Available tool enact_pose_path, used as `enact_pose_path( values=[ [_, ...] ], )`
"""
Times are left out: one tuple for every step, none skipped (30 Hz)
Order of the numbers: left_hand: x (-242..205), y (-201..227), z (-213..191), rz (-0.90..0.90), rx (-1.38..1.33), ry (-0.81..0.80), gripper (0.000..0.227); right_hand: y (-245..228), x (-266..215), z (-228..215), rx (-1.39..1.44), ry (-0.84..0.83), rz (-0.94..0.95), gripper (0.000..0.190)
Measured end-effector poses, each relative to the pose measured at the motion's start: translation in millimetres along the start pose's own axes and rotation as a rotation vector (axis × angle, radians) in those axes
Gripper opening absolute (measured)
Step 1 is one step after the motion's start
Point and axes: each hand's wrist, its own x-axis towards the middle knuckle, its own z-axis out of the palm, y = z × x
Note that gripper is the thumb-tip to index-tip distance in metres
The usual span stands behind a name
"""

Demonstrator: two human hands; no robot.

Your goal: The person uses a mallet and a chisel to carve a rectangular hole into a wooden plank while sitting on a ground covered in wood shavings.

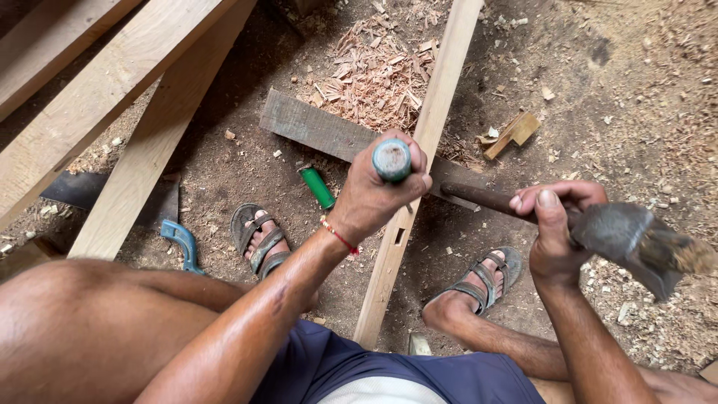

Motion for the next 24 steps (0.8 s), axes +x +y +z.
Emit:
enact_pose_path(
  values=[
    [0, -1, -1, 0.025, 0.035, 0.011, 0.02, 0, 1, 0, 0.01, -0.008, -0.002, 0.018],
    [0, -2, -3, 0.03, 0.037, 0.02, 0.02, 0, 2, 0, 0.02, -0.016, -0.004, 0.018],
    [-1, -3, -4, 0.035, 0.039, 0.028, 0.02, 0, 2, 0, 0.031, -0.022, -0.005, 0.017],
    [-2, -5, -5, 0.04, 0.041, 0.036, 0.02, -1, 2, 0, 0.027, -0.028, 0.007, 0.017],
    [-2, -7, -7, 0.046, 0.07, 0.045, 0.018, -2, 1, 0, 0.022, -0.03, 0.019, 0.017],
    [-2, -10, -9, 0.053, 0.098, 0.053, 0.018, -3, 0, -1, 0.016, -0.032, 0.032, 0.017],
    [-3, -13, -11, 0.061, 0.128, 0.062, 0.017, -4, -1, 0, 0.032, -0.031, 0.042, 0.016],
    [-4, -17, -13, 0.067, 0.166, 0.068, 0.018, -5, -2, 0, 0.049, -0.031, 0.052, 0.015],
    [-5, -21, -14, 0.072, 0.203, 0.074, 0.018, -6, -3, 0, 0.064, -0.032, 0.064, 0.015],
    [-5, -26, -16, 0.077, 0.24, 0.081, 0.019, -8, -4, 0, 0.047, -0.031, 0.071, 0.015],
    [-8, -33, -16, 0.081, 0.222, 0.082, 0.021, -9, -6, 0, 0.03, -0.032, 0.081, 0.015],
    [-11, -39, -17, 0.085, 0.204, 0.082, 0.024, -10, -7, 0, 0.013, -0.033, 0.09, 0.015],
    [-13, -45, -18, 0.088, 0.187, 0.085, 0.028, -11, -8, 1, -0.006, -0.036, 0.082, 0.015],
    [-15, -52, -21, -0.02, 0.187, 0.136, 0.032, -12, -9, 1, -0.025, -0.039, 0.073, 0.015],
    [-16, -58, -25, -0.128, 0.185, 0.184, 0.037, -13, -10, 1, -0.046, -0.042, 0.065, 0.015],
    [-16, -65, -29, -0.236, 0.182, 0.232, 0.042, -13, -11, 1, -0.065, -0.037, 0.082, 0.015],
    [-15, -71, -35, -0.256, 0.153, 0.263, 0.044, -14, -11, 2, -0.082, -0.03, 0.096, 0.015],
    [-13, -77, -42, -0.276, 0.123, 0.293, 0.047, -14, -11, 3, -0.099, -0.023, 0.111, 0.015],
    [-13, -82, -50, -0.297, 0.093, 0.322, 0.05, -15, -12, 3, -0.111, -0.028, 0.107, 0.015],
    [-13, -88, -56, -0.31, 0.055, 0.377, 0.057, -16, -12, 3, -0.124, -0.033, 0.102, 0.015],
    [-15, -93, -63, -0.326, 0.018, 0.429, 0.064, -16, -14, 3, -0.138, -0.036, 0.102, 0.016],
    [-15, -99, -71, -0.341, -0.02, 0.482, 0.072, -15, -14, 4, -0.149, -0.045, 0.101, 0.015],
    [-16, -105, -79, -0.308, 0.021, 0.511, 0.076, -14, -14, 4, -0.163, -0.048, 0.104, 0.015],
    [-16, -111, -90, -0.275, 0.062, 0.54, 0.081, -13, -13, 3, -0.176, -0.051, 0.107, 0.015]
  ],
)
